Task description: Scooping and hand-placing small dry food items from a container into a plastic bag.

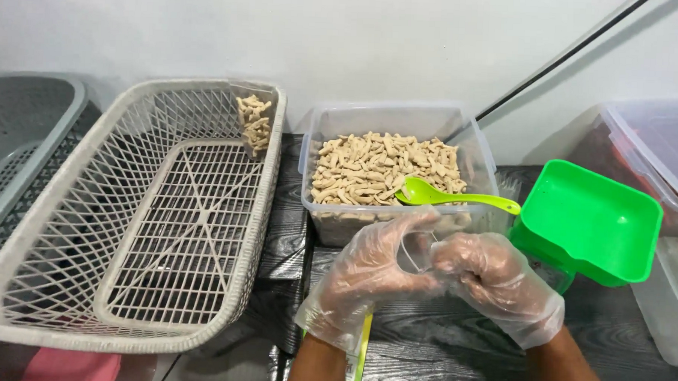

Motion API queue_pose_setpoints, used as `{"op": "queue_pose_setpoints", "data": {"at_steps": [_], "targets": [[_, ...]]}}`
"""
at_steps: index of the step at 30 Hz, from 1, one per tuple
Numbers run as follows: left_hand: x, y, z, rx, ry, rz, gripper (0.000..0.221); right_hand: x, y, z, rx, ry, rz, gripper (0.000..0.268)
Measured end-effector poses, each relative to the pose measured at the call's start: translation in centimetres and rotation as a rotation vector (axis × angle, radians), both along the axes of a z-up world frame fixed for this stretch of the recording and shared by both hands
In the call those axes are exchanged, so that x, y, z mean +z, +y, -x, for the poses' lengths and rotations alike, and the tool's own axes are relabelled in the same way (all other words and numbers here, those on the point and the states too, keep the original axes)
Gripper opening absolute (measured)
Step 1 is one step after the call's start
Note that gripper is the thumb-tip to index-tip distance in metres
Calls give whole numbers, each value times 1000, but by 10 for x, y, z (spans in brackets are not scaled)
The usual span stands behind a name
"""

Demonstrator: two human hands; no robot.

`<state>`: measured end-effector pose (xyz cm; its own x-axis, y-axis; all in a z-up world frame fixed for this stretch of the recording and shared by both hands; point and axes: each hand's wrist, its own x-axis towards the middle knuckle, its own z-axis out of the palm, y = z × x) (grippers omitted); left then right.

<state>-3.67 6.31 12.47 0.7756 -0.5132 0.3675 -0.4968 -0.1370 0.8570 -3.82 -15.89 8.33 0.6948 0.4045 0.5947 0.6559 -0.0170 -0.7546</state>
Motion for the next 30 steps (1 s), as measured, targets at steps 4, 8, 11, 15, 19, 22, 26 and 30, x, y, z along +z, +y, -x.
{"op": "queue_pose_setpoints", "data": {"at_steps": [4, 8, 11, 15, 19, 22, 26, 30], "targets": [[-5, 11, -3, 117, -30, 45, 61, -7, 0, 0, -205, -221, 147, 18], [11, 29, 7, 307, 180, 250, 63, -4, -4, -9, -603, -405, 363, 23], [0, 39, 1, 531, -115, 262, 52, -8, -12, -27, -827, -421, 862, 43], [-12, 48, -11, 602, -163, 208, 42, -15, -12, -55, -826, -537, 1265, 22], [-21, 51, -21, 687, -115, 21, 79, -46, -25, -83, -931, -301, 1735, 13], [-28, 54, -27, 727, -63, -93, 89, -33, -20, -78, -910, -416, 1846, 13], [-32, 56, -31, 737, -80, -127, 90, 4, -12, -64, -903, -139, 1789, 19], [-66, 60, -46, 845, -148, -298, 109, 41, 9, -56, -913, 348, 1250, 22]]}}
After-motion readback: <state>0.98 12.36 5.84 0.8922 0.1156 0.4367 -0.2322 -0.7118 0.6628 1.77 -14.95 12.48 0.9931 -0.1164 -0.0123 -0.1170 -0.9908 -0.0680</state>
